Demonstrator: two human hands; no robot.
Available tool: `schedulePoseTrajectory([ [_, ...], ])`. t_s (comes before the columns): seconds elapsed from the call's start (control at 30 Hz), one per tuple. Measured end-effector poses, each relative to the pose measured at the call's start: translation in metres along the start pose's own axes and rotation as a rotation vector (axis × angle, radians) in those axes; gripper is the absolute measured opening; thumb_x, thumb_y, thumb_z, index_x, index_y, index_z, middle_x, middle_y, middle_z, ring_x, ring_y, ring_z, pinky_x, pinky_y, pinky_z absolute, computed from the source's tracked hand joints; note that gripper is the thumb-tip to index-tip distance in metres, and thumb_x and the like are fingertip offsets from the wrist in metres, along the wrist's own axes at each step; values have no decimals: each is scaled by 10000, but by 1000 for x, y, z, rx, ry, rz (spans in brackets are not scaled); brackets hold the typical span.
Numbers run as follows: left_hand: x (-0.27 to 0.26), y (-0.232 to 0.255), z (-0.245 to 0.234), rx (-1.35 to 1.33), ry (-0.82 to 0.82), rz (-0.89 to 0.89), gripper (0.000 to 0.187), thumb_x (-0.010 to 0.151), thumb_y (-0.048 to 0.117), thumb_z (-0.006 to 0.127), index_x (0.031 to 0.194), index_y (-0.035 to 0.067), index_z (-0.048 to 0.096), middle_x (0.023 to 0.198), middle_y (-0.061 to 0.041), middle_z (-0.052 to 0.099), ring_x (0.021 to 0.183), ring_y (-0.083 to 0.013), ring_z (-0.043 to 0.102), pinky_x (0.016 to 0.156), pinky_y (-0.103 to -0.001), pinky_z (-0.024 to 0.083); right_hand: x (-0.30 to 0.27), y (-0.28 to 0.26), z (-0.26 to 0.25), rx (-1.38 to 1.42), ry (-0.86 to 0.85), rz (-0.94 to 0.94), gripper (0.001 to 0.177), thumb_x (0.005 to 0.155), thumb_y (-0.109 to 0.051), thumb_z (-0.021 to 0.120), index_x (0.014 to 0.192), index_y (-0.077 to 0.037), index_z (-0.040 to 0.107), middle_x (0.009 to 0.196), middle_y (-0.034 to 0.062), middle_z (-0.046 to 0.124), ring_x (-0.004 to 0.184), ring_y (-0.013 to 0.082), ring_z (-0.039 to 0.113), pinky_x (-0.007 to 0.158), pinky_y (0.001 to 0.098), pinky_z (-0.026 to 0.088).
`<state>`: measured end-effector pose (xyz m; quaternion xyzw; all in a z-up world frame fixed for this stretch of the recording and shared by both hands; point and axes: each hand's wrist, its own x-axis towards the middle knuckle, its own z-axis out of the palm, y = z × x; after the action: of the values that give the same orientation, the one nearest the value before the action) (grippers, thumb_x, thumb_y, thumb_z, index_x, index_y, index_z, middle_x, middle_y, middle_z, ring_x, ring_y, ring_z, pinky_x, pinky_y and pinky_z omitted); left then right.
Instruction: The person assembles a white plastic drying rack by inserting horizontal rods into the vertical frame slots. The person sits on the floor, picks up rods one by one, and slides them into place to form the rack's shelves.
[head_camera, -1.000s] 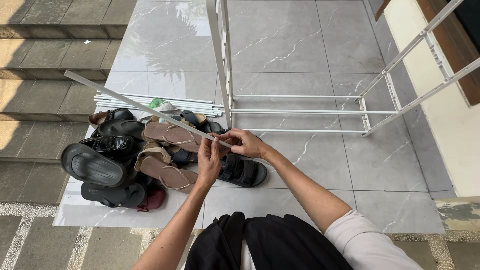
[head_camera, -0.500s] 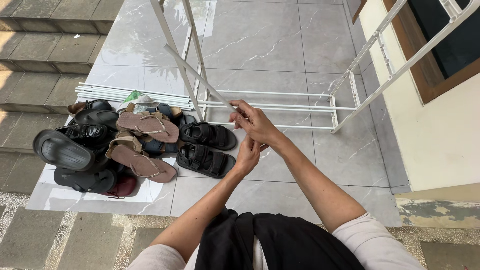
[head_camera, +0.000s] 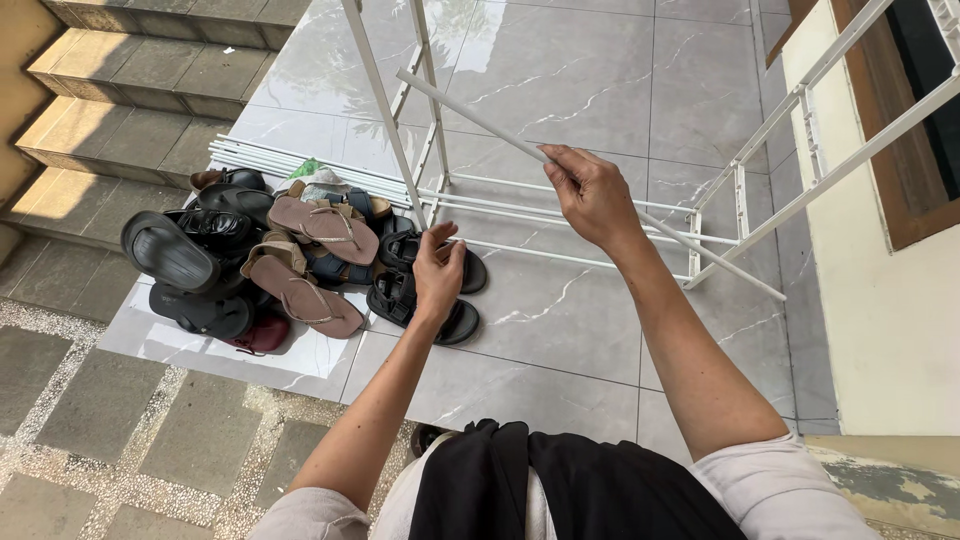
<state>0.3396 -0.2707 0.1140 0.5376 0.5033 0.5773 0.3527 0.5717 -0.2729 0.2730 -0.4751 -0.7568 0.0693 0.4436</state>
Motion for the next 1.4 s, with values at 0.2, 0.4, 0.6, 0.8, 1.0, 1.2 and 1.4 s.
schedulePoseTrajectory([
  [0.2,53,-18,-44,123,189,-5,367,944,98,660,1289,11,572,1317,-145,652,1176,-280,680,976,-389,552,16,32,3,-70,14,115,214,1043,-230,639,1159,-83,744,722,65,610,591,159,519,570,364,418],
  [0.4,114,-37,-61,140,184,-48,403,962,88,587,1359,31,553,1358,-135,620,1224,-273,628,1019,-390,520,52,33,31,-18,147,120,205,1088,-226,607,1106,-52,713,680,63,582,544,185,469,526,384,371],
  [0.6,188,-80,-65,109,140,-146,408,996,203,612,1355,9,608,1296,-141,690,1176,-231,671,1000,-354,526,96,45,48,-262,211,101,175,1060,-208,629,1085,-61,719,739,91,652,591,247,596,524,421,430],
  [0.8,239,-120,-65,-16,97,-264,454,966,235,664,1321,-45,630,1150,-137,733,1048,-169,689,919,-290,526,106,96,84,-425,2,232,177,1027,-242,643,1064,-108,753,796,134,670,678,316,656,572,457,490],
  [1.0,275,-145,-55,-107,47,-284,435,962,245,681,1243,-87,684,953,-58,720,824,-93,600,743,-266,494,103,142,120,-407,-118,218,178,991,-239,634,1030,-130,769,816,113,699,748,329,682,667,500,508],
  [1.2,314,-134,-52,-65,-145,-340,729,893,330,806,1428,-72,518,1292,-161,596,1151,-235,588,897,-352,507,114,160,142,-274,-291,398,208,1025,-250,586,1068,-122,743,857,130,711,790,361,685,697,503,537],
  [1.4,345,-115,-14,110,-374,-312,983,775,229,853,1564,69,288,1604,-199,341,1397,-360,463,1103,-465,483,131,187,152,-285,-395,523,251,1042,-261,542,1057,-106,738,808,105,733,751,336,715,683,500,562],
])
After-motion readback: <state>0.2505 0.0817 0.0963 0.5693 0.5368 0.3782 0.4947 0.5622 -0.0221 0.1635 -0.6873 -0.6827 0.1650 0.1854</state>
